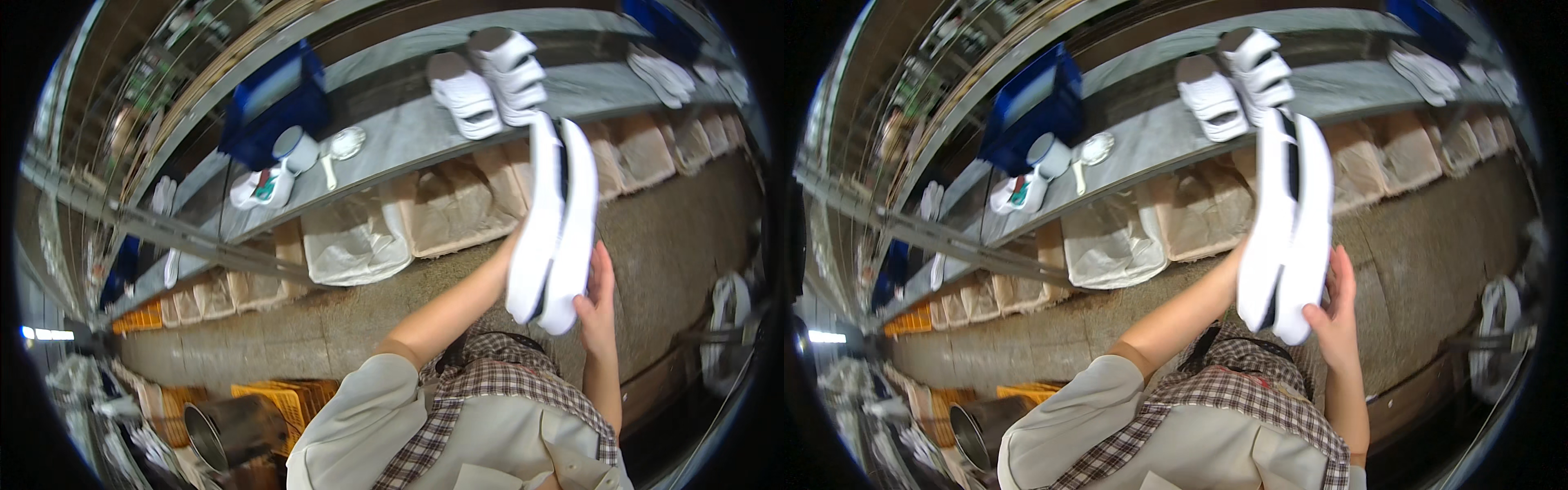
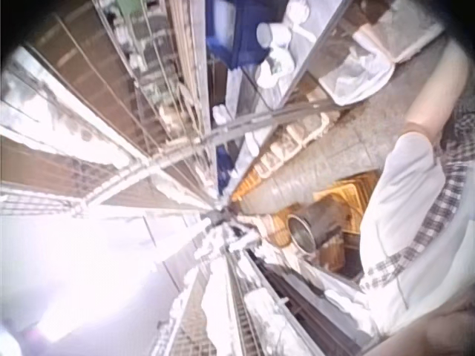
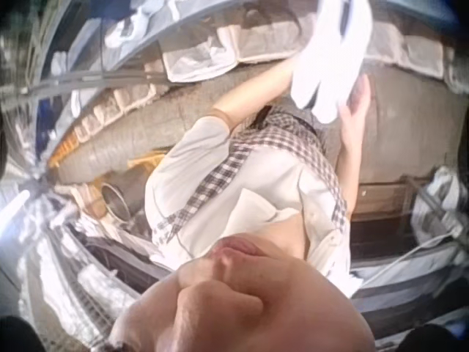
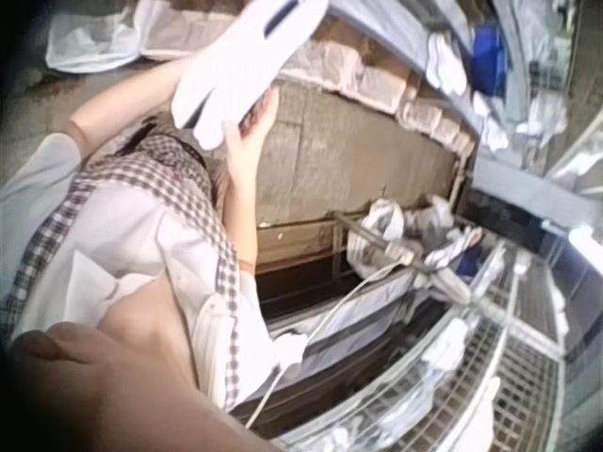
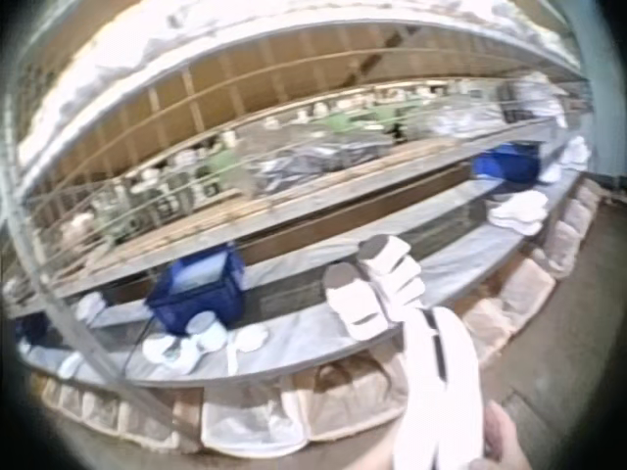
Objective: The person picks up various footwear items from a metal shelf, turns them over to view the soles, and places them back. The person handles white sandals, white sneakers, and green clogs one at a time.
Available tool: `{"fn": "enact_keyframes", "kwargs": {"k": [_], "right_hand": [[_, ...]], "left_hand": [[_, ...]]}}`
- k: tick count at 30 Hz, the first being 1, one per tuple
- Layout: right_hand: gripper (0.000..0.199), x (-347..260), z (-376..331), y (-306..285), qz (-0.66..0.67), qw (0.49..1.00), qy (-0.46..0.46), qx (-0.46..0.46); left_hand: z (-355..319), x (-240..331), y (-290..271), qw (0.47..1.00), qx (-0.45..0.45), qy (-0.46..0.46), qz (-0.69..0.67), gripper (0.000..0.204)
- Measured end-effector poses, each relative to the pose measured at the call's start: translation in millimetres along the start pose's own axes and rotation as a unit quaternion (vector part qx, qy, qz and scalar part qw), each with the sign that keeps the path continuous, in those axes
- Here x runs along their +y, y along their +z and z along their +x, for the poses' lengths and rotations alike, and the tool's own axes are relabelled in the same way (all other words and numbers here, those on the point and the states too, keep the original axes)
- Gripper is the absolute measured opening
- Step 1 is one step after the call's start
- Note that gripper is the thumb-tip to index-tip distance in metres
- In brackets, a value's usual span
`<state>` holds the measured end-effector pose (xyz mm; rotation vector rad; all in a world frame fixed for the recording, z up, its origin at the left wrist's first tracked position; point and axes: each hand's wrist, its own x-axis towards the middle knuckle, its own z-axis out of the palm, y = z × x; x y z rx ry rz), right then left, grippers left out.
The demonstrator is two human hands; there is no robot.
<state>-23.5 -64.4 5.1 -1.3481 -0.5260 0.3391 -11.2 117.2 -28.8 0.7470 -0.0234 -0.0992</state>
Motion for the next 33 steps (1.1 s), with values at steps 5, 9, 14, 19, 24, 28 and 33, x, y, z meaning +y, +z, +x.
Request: {"fn": "enact_keyframes", "kwargs": {"k": [5, 9, 14, 19, 24, 28, 33], "right_hand": [[0.091, 18, 14, 7, 0.198, 0.974, 0.106, -0.019], [0.083, 24, 32, 13, 0.327, 0.921, 0.191, -0.094], [0.071, 31, 66, 43, 0.289, 0.922, 0.215, -0.145], [0.046, 46, 80, 27, 0.251, 0.929, 0.257, -0.089], [0.024, 80, 58, 6, 0.269, 0.897, 0.344, 0.067], [0.019, 98, 34, 7, 0.299, 0.865, 0.375, 0.151], [0.016, 106, 20, 20, 0.341, 0.828, 0.382, 0.227]], "left_hand": [[-22, 29, 10, 0.978, 0.159, 0.040, 0.125, 0.076], [-42, 46, -3, 0.980, 0.191, 0.003, 0.058, 0.080], [-53, 81, -16, 0.954, 0.287, 0.086, 0.004, 0.055], [-46, 155, -50, 0.914, 0.394, 0.096, 0.016, 0.062], [8, 243, -115, 0.948, 0.296, 0.115, 0.015, 0.052], [74, 294, -169, 0.941, 0.312, 0.090, 0.097, 0.038], [130, 313, -202, 0.942, 0.322, 0.014, 0.097, 0.033]]}}
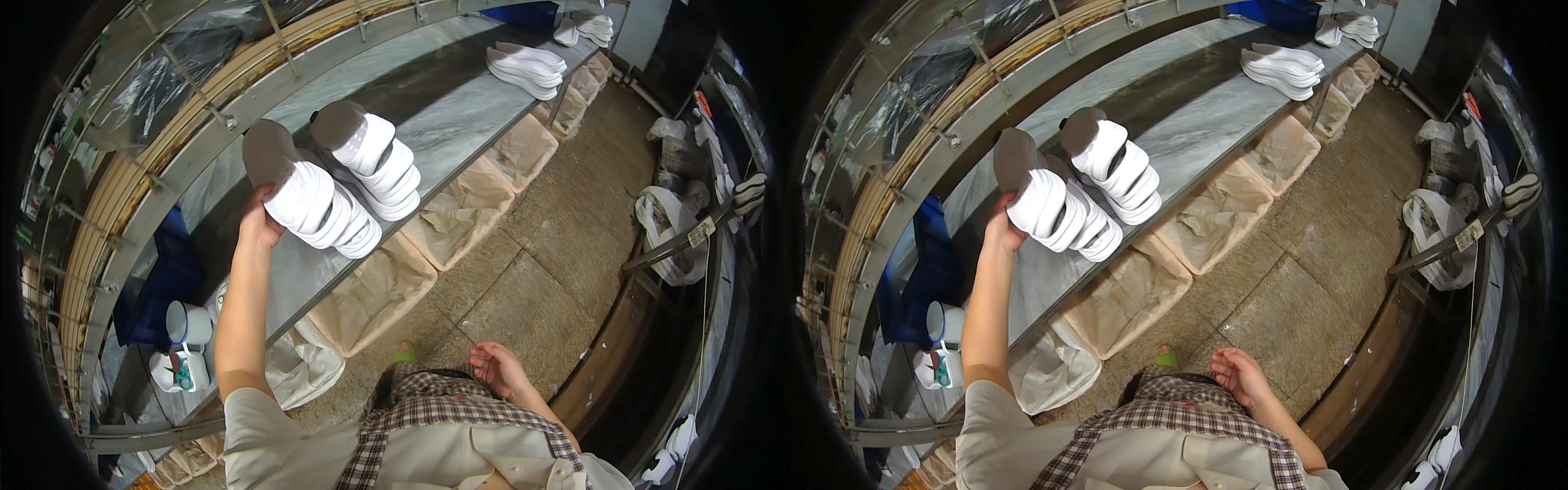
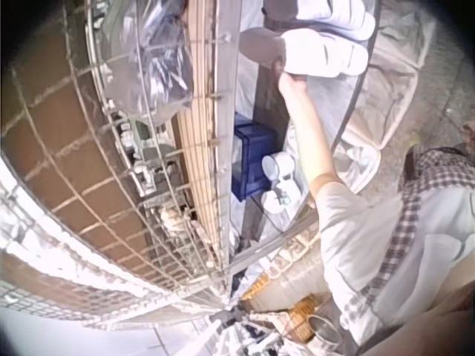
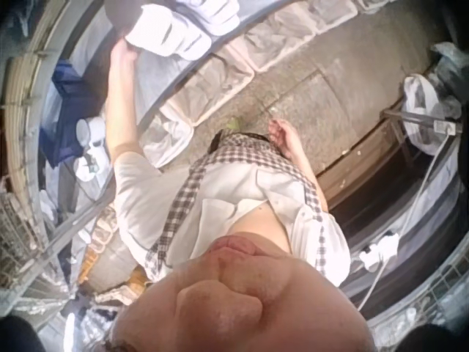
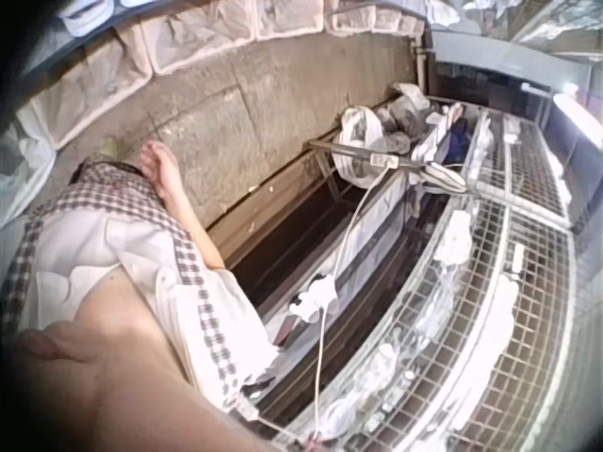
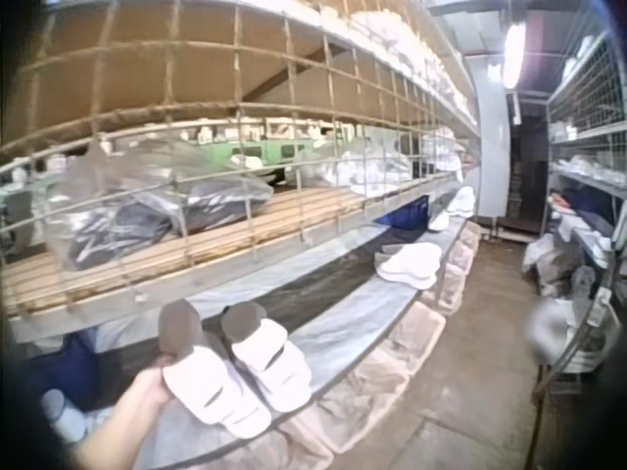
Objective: The person picks up various footwear items from a metal shelf, turns them over to view the soles, and places them back. The person handles white sandals, white sneakers, and green clogs one at a time.
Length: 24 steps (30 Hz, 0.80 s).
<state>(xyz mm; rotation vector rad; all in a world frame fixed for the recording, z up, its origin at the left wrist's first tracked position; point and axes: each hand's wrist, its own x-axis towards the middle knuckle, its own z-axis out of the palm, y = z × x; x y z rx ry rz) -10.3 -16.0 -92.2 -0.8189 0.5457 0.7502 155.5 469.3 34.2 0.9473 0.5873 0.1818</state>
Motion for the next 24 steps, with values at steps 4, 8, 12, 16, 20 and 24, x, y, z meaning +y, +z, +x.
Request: {"fn": "enact_keyframes", "kwargs": {"k": [4, 8, 12, 16, 20, 24], "right_hand": [[0.014, 6, 4, 6, 0.020, 1.000, -0.007, 0.013], [0.013, 8, 14, 9, 0.011, 1.000, -0.018, 0.022], [0.013, 6, 28, 9, 0.001, 0.999, -0.032, 0.036], [0.013, 6, 36, 13, 0.005, 0.999, -0.043, 0.032], [0.013, 8, 36, 17, -0.003, 0.998, -0.036, 0.046], [0.013, 15, 36, 16, -0.002, 0.998, -0.022, 0.057]], "left_hand": [[14, 2, 4, 0.998, -0.041, -0.024, 0.032, 0.037], [18, 4, 5, 0.995, 0.010, -0.020, 0.096, 0.036], [20, 6, 2, 0.995, 0.007, -0.042, 0.094, 0.040], [18, 6, 0, 0.993, 0.009, -0.042, 0.106, 0.041], [3, 6, 11, 0.946, 0.080, 0.175, 0.262, 0.050], [-42, 14, 50, 0.571, 0.059, 0.615, 0.540, 0.057]]}}
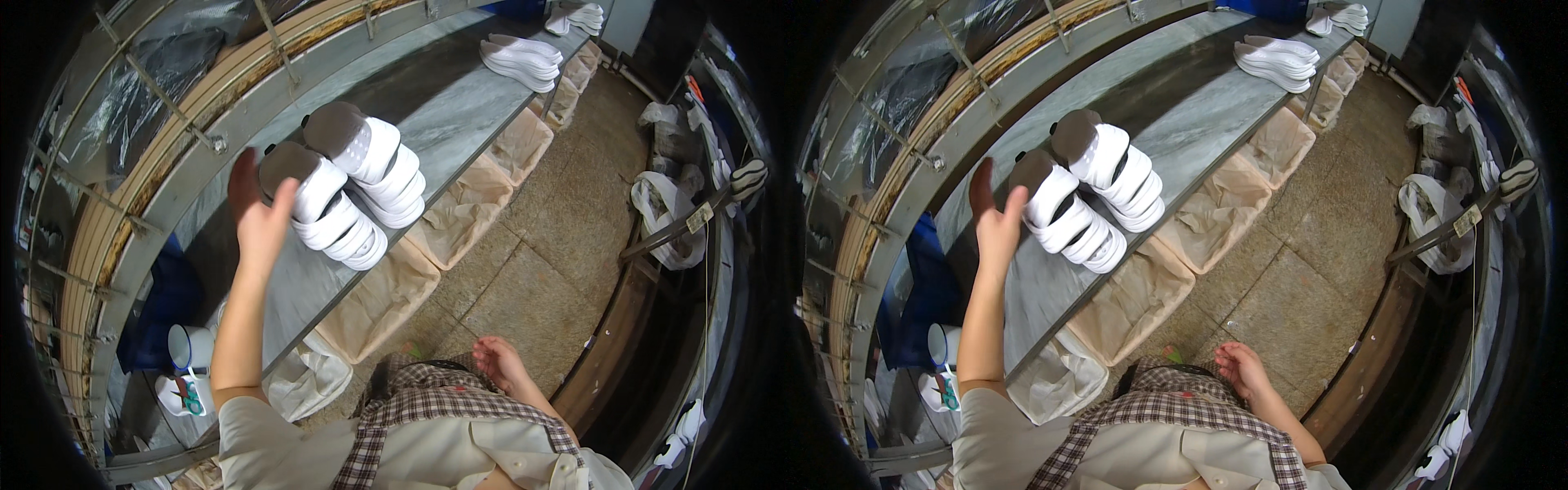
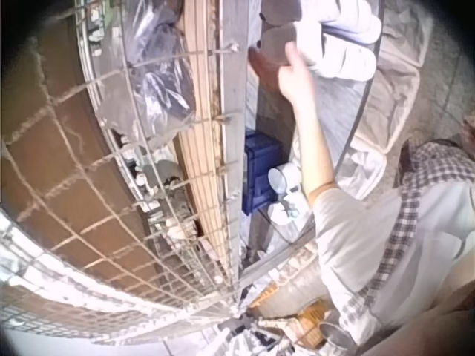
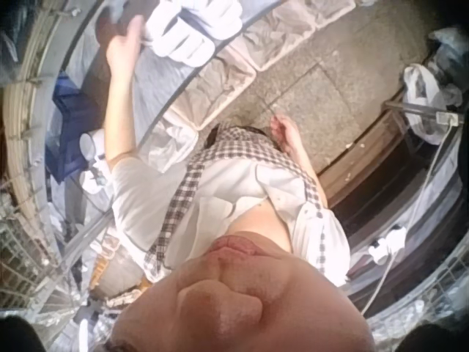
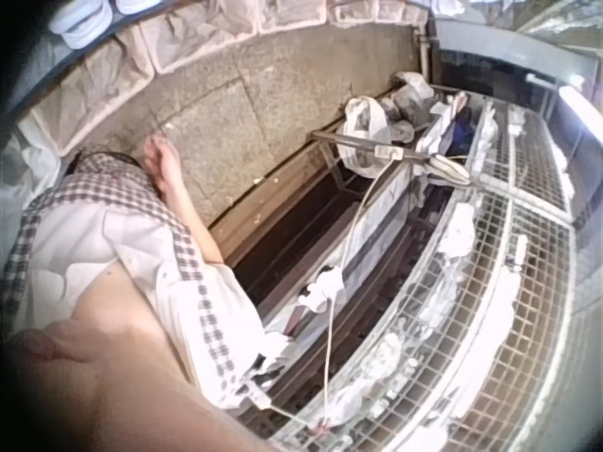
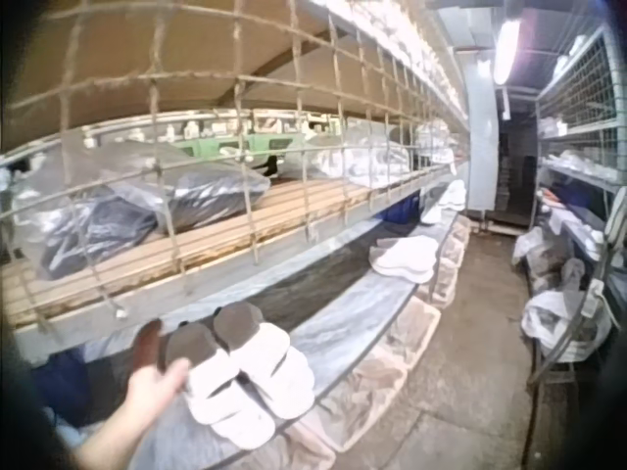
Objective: The person picks up various footwear items from a metal shelf, turns them over to view the soles, and places them back. The person handles white sandals, white sneakers, and green clogs one at a time.
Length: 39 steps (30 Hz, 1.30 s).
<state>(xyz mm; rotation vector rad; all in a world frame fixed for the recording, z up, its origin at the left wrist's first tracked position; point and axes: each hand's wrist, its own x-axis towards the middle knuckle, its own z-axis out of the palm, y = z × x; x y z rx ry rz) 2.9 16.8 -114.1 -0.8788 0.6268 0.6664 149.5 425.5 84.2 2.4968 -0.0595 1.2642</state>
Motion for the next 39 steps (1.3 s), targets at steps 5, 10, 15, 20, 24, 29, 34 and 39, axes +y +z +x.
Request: {"fn": "enact_keyframes", "kwargs": {"k": [5, 10, 15, 20, 24, 29, 34, 39], "right_hand": [[0.012, 6, 3, 1, -0.021, 1.000, 0.002, 0.012], [0.013, 7, 0, 1, 0.011, 1.000, -0.009, 0.004], [0.013, 16, -12, -22, 0.032, 0.996, -0.063, 0.046], [0.014, 28, -25, -47, 0.065, 0.991, -0.089, 0.073], [0.014, 34, -33, -60, 0.099, 0.985, -0.102, 0.093], [0.013, 42, -41, -71, 0.120, 0.982, -0.117, 0.085], [0.012, 42, -47, -78, 0.118, 0.981, -0.118, 0.097], [0.015, 32, -52, -83, 0.092, 0.979, -0.154, 0.093]], "left_hand": [[33, 90, -2, 0.966, -0.142, 0.199, 0.085, 0.051], [51, 110, 36, 0.935, -0.292, 0.128, 0.154, 0.068], [48, 110, 60, 0.953, -0.283, 0.083, 0.072, 0.081], [65, 141, 50, 0.920, -0.372, 0.038, 0.121, 0.073], [64, 161, 33, 0.949, -0.306, 0.004, 0.074, 0.071], [64, 169, 31, 0.968, -0.247, -0.040, 0.008, 0.073], [59, 169, 37, 0.989, -0.111, 0.075, -0.058, 0.062], [41, 180, 27, 0.980, -0.058, 0.175, -0.075, 0.054]]}}
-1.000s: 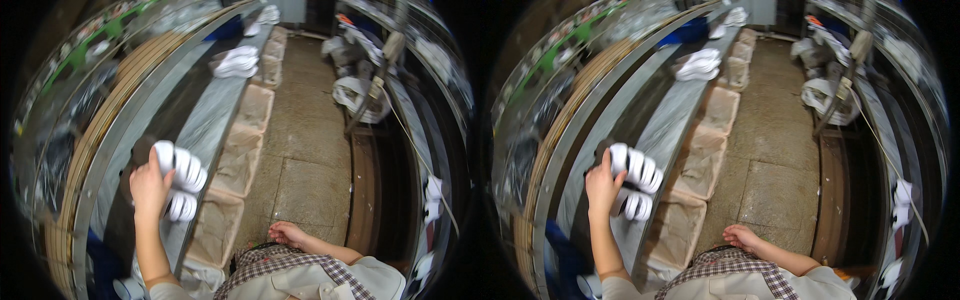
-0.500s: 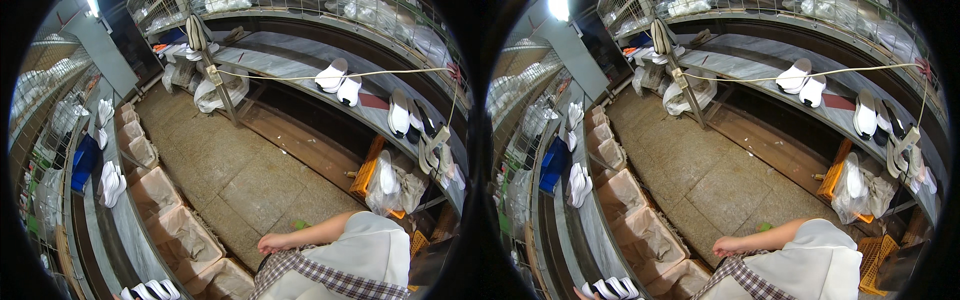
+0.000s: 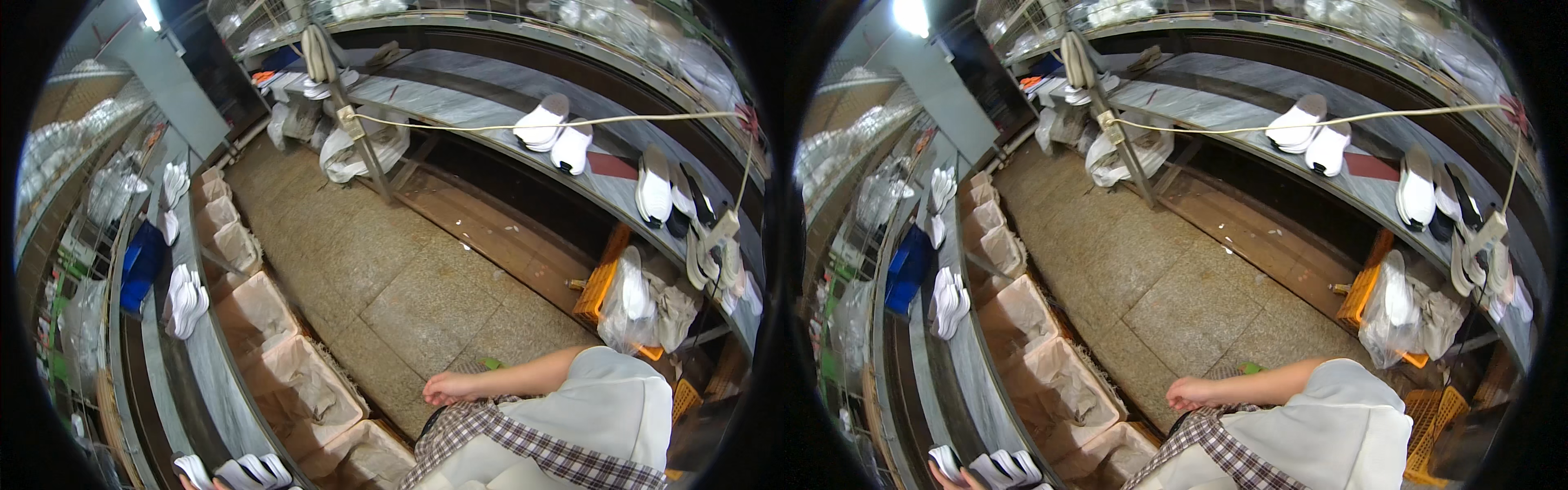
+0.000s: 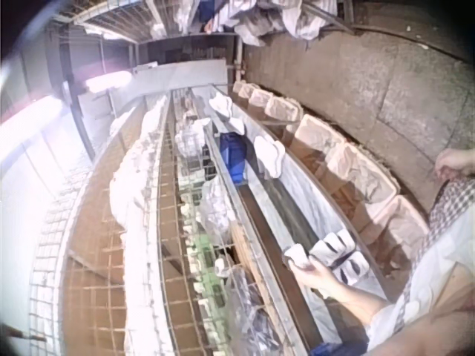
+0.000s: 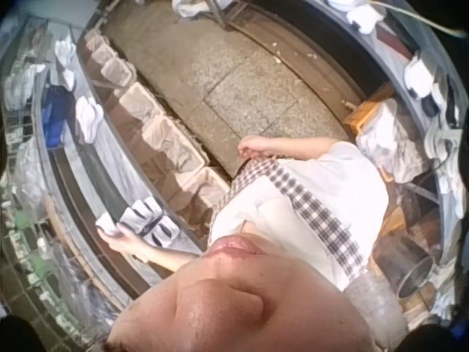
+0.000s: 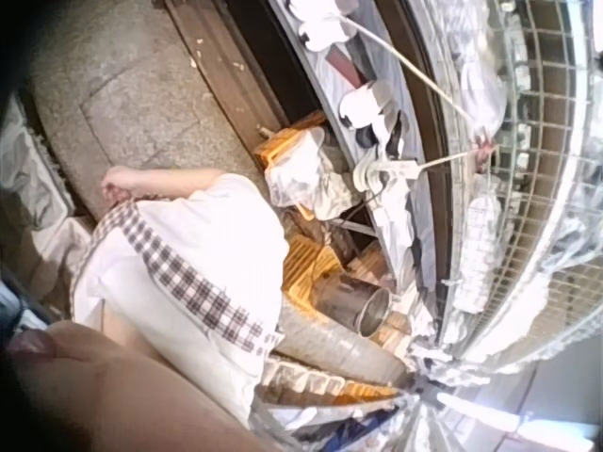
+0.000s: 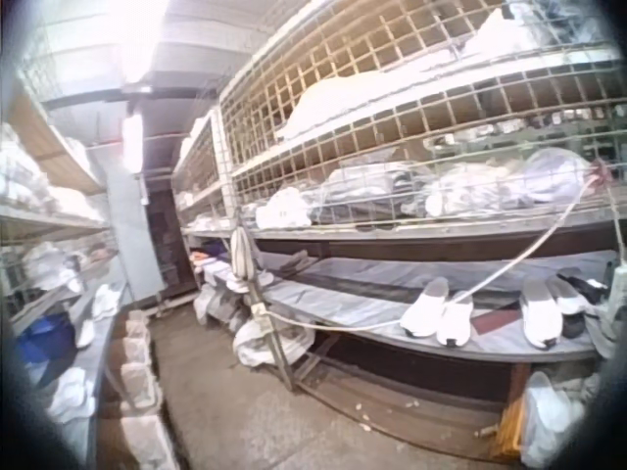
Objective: The person picks up various footwear items from a metal shelf, turns them over to view the soles, and places them back. The person handles white sandals, white sneakers, and green clogs one at a time.
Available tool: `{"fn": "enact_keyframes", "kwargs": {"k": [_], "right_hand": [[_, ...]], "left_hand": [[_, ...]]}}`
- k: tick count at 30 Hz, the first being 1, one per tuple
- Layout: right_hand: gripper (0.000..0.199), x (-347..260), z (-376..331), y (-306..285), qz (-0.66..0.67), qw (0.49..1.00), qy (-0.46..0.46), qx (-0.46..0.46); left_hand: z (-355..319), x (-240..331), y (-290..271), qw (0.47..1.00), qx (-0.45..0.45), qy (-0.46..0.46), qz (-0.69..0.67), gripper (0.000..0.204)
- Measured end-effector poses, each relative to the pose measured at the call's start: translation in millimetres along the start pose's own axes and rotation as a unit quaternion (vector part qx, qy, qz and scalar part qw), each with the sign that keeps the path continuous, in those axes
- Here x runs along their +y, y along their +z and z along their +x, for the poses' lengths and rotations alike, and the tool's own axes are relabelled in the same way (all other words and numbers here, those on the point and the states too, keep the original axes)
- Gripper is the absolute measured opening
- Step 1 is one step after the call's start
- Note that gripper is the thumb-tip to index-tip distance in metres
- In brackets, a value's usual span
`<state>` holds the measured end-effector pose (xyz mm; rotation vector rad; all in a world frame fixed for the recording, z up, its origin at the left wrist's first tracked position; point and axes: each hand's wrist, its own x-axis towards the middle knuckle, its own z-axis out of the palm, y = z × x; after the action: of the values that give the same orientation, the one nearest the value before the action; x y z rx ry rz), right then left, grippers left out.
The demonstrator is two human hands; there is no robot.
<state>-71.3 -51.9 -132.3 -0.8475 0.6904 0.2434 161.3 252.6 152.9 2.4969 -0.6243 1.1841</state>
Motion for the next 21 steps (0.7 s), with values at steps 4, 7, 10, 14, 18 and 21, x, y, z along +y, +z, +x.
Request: {"fn": "enact_keyframes", "kwargs": {"k": [4, 7, 10, 14, 18, 21], "right_hand": [[0.041, -33, -5, 12, -0.112, 0.981, -0.157, 0.001], [0.061, -73, -16, 34, -0.119, 0.957, -0.247, -0.099], [0.079, -98, -43, 55, 0.013, 0.961, -0.216, -0.174], [0.088, -104, -77, 59, 0.237, 0.938, -0.218, -0.125], [0.075, -96, -107, 13, 0.229, 0.920, -0.317, -0.018], [0.080, -90, -124, -16, 0.223, 0.902, -0.367, 0.046]], "left_hand": [[-22, 37, -5, 0.981, -0.022, 0.193, -0.028, 0.051], [-39, 75, -6, 0.943, -0.215, 0.213, -0.138, 0.039], [-46, 130, 16, 0.835, -0.241, 0.451, -0.203, 0.035], [-64, 203, 36, 0.709, -0.283, 0.527, -0.373, 0.041], [-83, 263, 53, 0.653, -0.257, 0.588, -0.402, 0.047], [-97, 294, 57, 0.675, -0.224, 0.590, -0.382, 0.061]]}}
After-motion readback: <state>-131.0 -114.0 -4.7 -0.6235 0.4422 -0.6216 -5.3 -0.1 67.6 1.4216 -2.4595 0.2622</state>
